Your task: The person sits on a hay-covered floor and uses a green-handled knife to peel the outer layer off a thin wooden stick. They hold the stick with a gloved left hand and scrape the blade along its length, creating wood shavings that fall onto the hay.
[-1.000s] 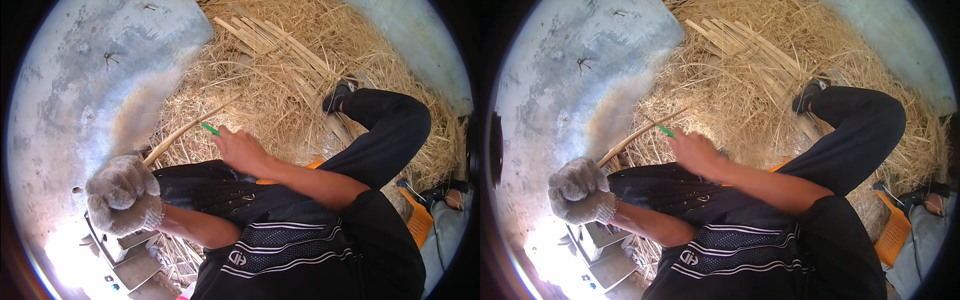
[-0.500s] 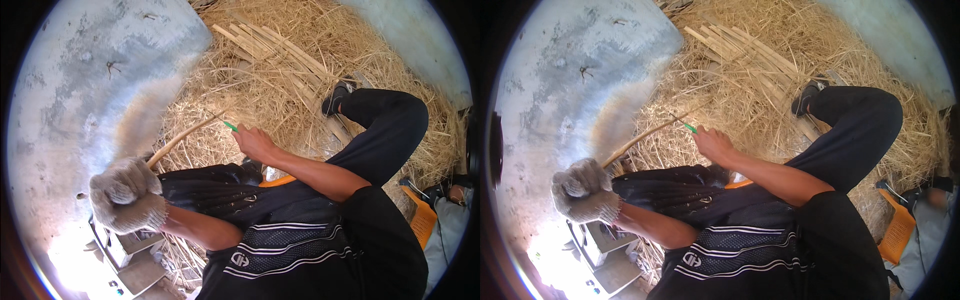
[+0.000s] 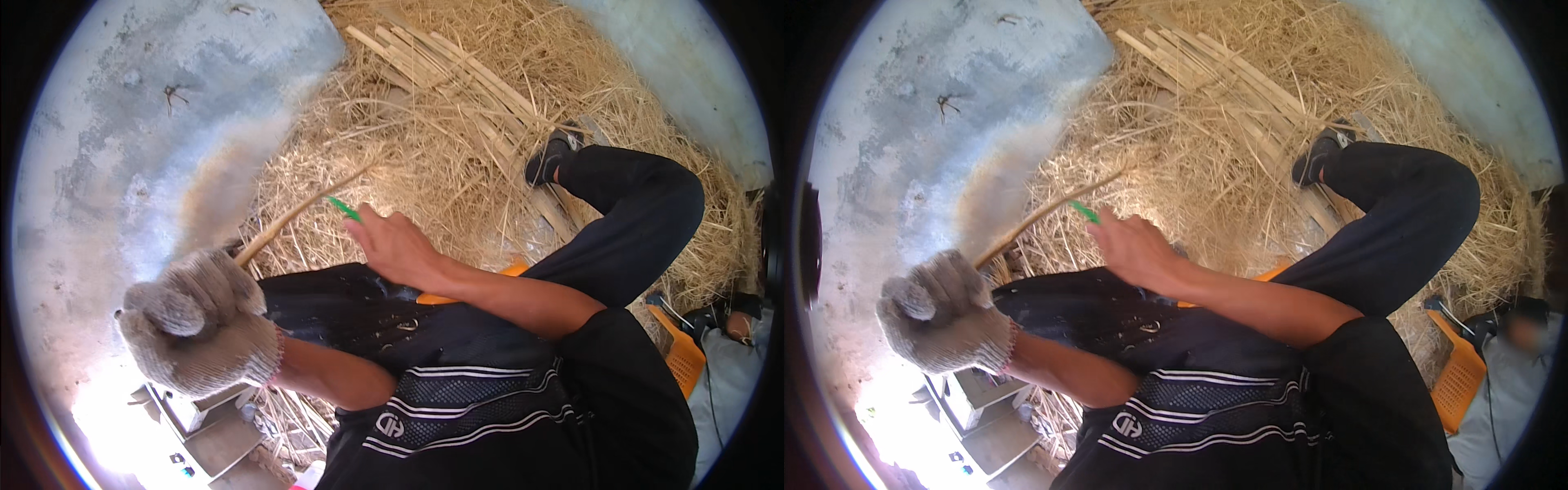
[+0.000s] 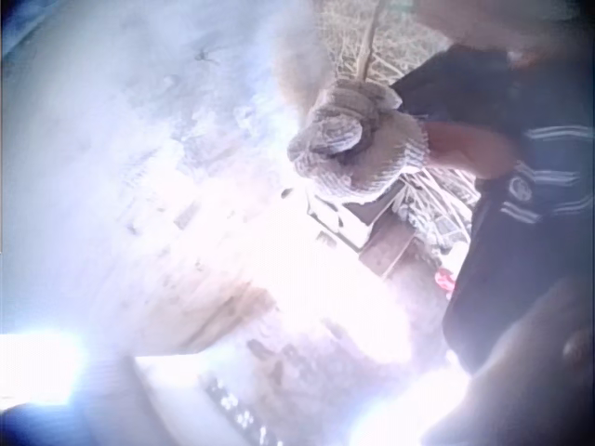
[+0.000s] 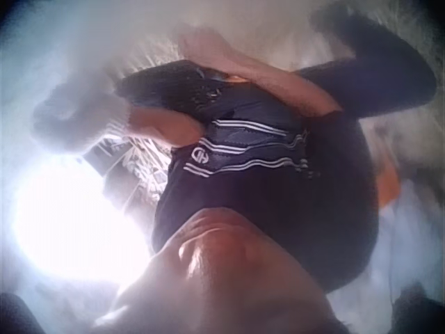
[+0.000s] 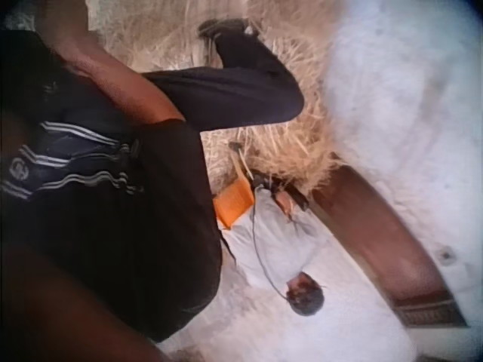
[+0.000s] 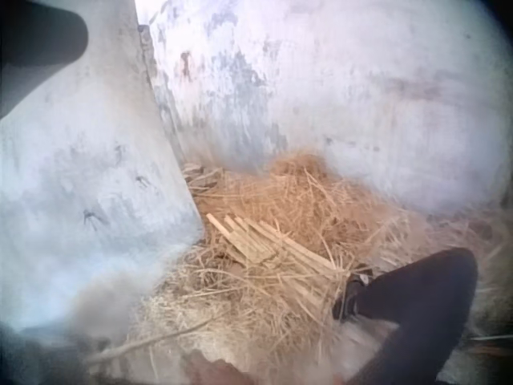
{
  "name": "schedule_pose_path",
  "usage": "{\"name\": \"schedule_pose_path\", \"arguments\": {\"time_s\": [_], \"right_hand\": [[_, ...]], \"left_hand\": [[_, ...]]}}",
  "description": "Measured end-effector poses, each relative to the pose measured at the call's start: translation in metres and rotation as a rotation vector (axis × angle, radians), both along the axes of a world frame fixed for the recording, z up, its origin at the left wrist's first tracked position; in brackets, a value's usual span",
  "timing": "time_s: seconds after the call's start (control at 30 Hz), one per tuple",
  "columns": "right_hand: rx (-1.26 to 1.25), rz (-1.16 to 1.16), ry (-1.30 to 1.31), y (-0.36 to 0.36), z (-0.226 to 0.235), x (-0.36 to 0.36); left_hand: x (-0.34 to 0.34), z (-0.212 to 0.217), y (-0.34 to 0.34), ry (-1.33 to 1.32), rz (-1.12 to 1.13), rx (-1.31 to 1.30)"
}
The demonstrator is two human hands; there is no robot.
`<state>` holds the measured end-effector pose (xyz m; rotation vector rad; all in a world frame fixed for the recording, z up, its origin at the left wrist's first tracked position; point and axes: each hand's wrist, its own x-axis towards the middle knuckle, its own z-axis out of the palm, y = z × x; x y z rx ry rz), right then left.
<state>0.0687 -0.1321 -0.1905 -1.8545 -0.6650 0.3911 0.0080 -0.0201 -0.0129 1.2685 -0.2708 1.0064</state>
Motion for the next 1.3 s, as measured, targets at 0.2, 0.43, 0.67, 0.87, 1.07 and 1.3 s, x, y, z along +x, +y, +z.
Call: {"name": "schedule_pose_path", "arguments": {"time_s": [0.2, 0.43, 0.67, 0.87, 1.07, 1.3], "right_hand": [[-0.146, -0.051, 0.079, 0.0, -0.044, 0.022], [-0.083, -0.002, -0.138, 0.009, -0.021, 0.008], [-0.404, -0.091, -0.063, -0.008, -0.111, 0.035], [-0.01, 0.052, 0.053, 0.0, 0.001, 0.007], [-0.181, -0.072, 0.131, -0.003, -0.028, 0.025], [-0.156, 0.009, -0.046, -0.002, 0.012, 0.009]], "left_hand": [[0.002, 0.001, 0.002, 0.032, 0.055, -0.02], [0.002, 0.002, -0.002, 0.019, 0.08, -0.08], [0.007, 0.003, -0.019, 0.047, 0.109, -0.048], [0.004, 0.003, -0.013, 0.019, 0.18, -0.083], [-0.006, -0.005, 0.03, 0.035, -0.279, 0.294], [-0.01, -0.004, 0.031, 0.071, -0.355, 0.299]]}}
